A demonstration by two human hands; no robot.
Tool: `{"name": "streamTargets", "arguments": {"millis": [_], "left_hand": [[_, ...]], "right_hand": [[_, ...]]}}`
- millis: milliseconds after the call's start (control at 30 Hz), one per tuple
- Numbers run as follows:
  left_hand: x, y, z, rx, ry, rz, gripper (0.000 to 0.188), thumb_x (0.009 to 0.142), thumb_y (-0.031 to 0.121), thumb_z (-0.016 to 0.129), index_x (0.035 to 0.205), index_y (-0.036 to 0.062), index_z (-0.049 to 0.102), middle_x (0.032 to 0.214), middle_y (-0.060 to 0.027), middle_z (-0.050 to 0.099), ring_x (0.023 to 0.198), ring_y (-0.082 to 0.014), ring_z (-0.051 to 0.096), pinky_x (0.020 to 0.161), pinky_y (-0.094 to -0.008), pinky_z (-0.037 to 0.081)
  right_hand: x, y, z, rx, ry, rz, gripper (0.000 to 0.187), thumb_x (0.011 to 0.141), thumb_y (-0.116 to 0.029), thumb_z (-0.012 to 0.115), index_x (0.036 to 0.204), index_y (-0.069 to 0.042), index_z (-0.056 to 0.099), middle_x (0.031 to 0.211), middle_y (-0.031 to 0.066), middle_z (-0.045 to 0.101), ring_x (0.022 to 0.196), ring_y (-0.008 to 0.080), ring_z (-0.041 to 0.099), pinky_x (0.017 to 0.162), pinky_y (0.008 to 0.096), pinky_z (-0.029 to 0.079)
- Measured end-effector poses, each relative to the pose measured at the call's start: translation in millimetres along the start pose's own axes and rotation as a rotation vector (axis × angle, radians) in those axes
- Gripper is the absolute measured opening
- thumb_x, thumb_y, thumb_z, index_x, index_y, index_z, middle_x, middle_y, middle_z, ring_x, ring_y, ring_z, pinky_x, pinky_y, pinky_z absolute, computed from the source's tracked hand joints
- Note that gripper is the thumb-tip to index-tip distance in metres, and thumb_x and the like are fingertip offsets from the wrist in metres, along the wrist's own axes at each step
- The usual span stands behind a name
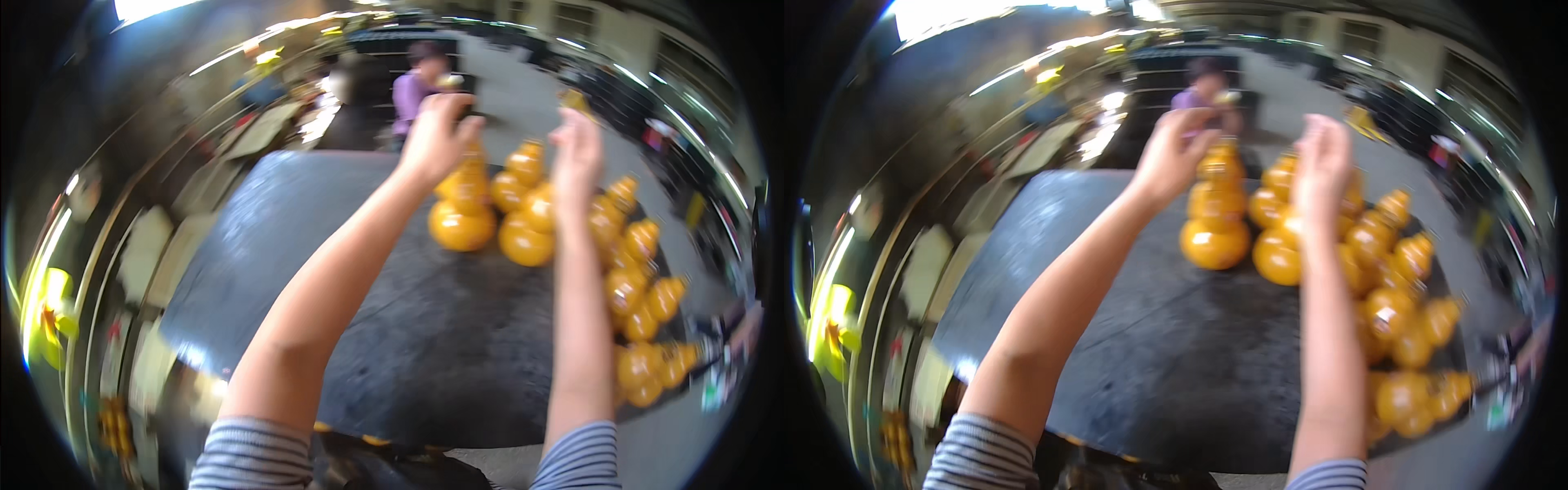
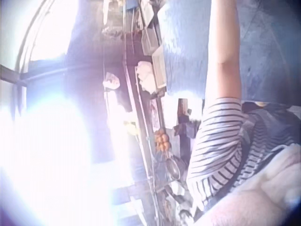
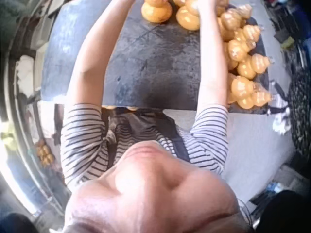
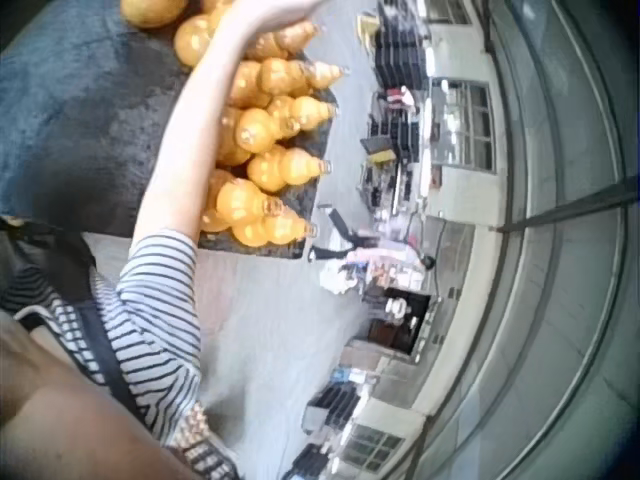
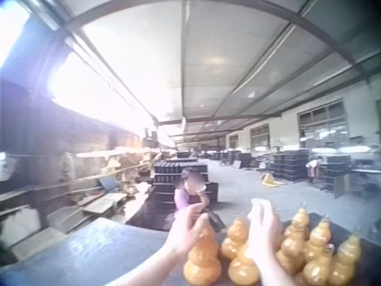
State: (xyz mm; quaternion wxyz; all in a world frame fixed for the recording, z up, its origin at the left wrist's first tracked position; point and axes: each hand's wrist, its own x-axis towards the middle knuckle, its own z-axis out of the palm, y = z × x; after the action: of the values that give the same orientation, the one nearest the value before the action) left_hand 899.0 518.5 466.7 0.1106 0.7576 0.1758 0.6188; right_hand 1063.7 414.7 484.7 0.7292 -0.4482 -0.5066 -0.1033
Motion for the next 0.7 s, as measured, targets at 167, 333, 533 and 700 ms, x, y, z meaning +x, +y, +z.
{"name": "streamTargets", "arguments": {"millis": [167,333,533,700], "left_hand": [[-23.1,58.6,-163.1,0.168,-0.491,-0.266,0.033,0.091,0.024,0.062,0.116,0.0028,0.059,0.107,-0.0142,0.065,0.101,-0.0244,0.063,0.087,-0.0355,0.05],[-98.6,115.0,-375.8,0.438,-0.278,-0.449,0.033,0.096,0.027,0.054,0.122,0.008,0.06,0.113,-0.0107,0.064,0.104,-0.0203,0.061,0.093,-0.0371,0.05],[-270.6,177.1,-649.4,0.622,0.695,-0.708,0.034,0.096,0.027,0.052,0.118,0.003,0.062,0.107,-0.0086,0.064,0.097,-0.0141,0.062,0.087,-0.0278,0.05],[-423.5,123.3,-828.8,0.523,0.838,-0.702,0.029,0.097,0.021,0.049,0.113,-0.0007,0.061,0.088,-0.0012,0.059,0.079,-0.0091,0.054,0.076,-0.0229,0.045]], "right_hand": [[-2.3,-40.5,20.6,-0.094,-0.229,-0.133,0.024,0.099,-0.018,0.049,0.115,-0.006,0.063,0.083,0.0,0.055,0.077,0.0082,0.052,0.073,0.0233,0.044],[-31.8,-83.3,61.9,-0.123,-0.418,-0.262,0.025,0.101,-0.016,0.045,0.116,-0.005,0.061,0.081,-0.0014,0.049,0.077,0.0064,0.047,0.073,0.0213,0.041],[-96.7,-170.3,185.5,-0.09,-0.662,-0.286,0.026,0.1,-0.02,0.046,0.116,-0.006,0.061,0.08,-0.0022,0.048,0.077,0.0057,0.047,0.076,0.0205,0.041],[-158.6,-262.7,335.6,-0.115,-0.723,-0.379,0.026,0.099,-0.022,0.047,0.111,-0.006,0.064,0.08,-0.0018,0.053,0.073,0.0058,0.048,0.07,0.0216,0.041]]}}
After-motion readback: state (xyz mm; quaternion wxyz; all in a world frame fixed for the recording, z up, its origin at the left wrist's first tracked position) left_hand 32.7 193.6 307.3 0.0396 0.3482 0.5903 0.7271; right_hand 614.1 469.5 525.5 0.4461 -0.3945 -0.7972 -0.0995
